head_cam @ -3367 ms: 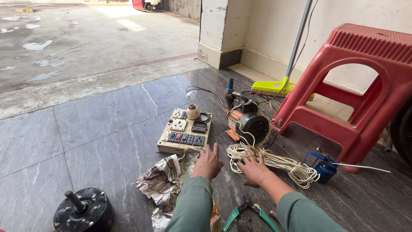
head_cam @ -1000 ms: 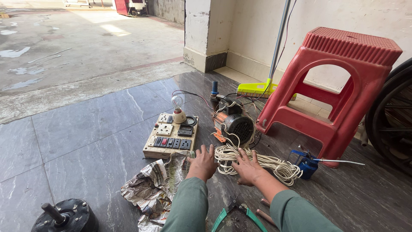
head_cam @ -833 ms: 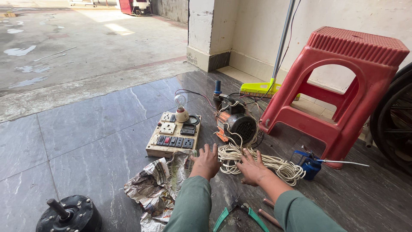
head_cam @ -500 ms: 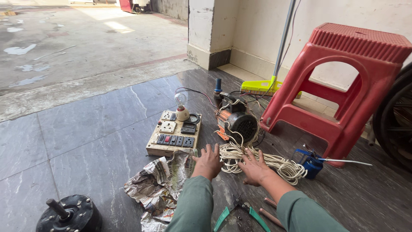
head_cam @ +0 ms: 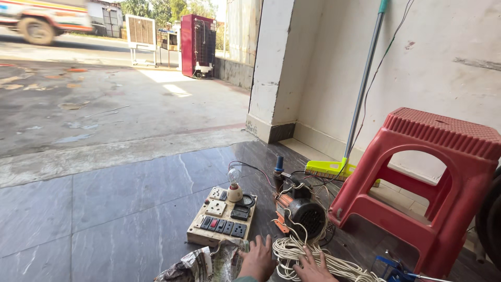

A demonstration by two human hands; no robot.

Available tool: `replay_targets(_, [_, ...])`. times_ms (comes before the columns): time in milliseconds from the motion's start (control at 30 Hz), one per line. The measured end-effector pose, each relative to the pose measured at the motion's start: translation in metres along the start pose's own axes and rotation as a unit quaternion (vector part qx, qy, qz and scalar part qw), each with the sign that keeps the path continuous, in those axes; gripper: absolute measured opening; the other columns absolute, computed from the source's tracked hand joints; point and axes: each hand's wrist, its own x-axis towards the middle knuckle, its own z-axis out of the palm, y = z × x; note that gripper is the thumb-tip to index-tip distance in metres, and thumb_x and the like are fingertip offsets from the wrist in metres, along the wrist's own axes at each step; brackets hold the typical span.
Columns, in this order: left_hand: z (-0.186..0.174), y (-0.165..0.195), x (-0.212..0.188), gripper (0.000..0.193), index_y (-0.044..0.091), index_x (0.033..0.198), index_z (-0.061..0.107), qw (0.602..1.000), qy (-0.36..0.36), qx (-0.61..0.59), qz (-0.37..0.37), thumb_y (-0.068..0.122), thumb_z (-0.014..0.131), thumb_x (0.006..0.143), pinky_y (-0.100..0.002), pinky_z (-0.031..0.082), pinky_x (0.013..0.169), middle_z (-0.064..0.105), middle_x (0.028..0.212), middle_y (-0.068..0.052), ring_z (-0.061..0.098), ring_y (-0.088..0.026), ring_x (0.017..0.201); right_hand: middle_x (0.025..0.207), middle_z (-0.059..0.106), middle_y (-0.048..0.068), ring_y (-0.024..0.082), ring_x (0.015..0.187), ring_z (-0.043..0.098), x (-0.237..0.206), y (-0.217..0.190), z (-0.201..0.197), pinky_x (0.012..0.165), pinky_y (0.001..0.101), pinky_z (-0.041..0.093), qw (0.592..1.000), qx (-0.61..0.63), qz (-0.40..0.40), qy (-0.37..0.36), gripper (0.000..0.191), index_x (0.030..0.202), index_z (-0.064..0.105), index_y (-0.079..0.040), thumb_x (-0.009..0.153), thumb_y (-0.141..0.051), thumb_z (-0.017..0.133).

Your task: The person cleans a disassembled ceiling fan motor and housing using a brush. They hold the motor and housing parts on the floor and scrub them with a brush to remove dust and debris.

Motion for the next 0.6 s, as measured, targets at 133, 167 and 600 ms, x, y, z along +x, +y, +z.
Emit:
replay_targets(133, [0.004,-0.005,-0.003,0.092,0.016,0.163,0.017,1.0,-0.01,-0.002,-0.005,0.052,0.068,0.096,-0.076,0.034,0.111,0.03,0.154,-0.014,0.034,-0.035,0.146,0.163,0.021,0.025,0.045,0.159,-0.006,0.01,0.003,0.017,0.111,0.0892,0.006,1.0,-0.011,0.004,-0.005,0.042,0.146,0.044,-0.011,0.107,-0.026,0.045])
replay_targets(167, [0.004,-0.006,-0.004,0.091,0.015,0.164,0.016,1.0,-0.007,0.004,0.0,0.052,0.067,0.098,-0.076,0.034,0.111,0.03,0.154,-0.015,0.035,-0.036,0.145,0.164,0.02,0.025,0.045,0.158,-0.007,0.008,0.003,0.018,0.111,0.0891,0.005,1.0,-0.014,-0.001,0.003,0.046,0.149,0.042,-0.013,0.106,-0.026,0.049])
replay_targets(600, [-0.011,-0.007,-0.027,0.088,0.016,0.164,0.015,0.999,0.008,0.049,0.019,0.051,0.063,0.099,-0.075,0.034,0.11,0.03,0.154,-0.017,0.037,-0.036,0.144,0.17,0.011,0.014,0.038,0.159,-0.012,-0.047,-0.032,-0.035,0.123,0.0732,0.002,0.999,-0.017,0.05,0.003,0.085,0.159,0.031,-0.018,0.09,-0.044,0.074])
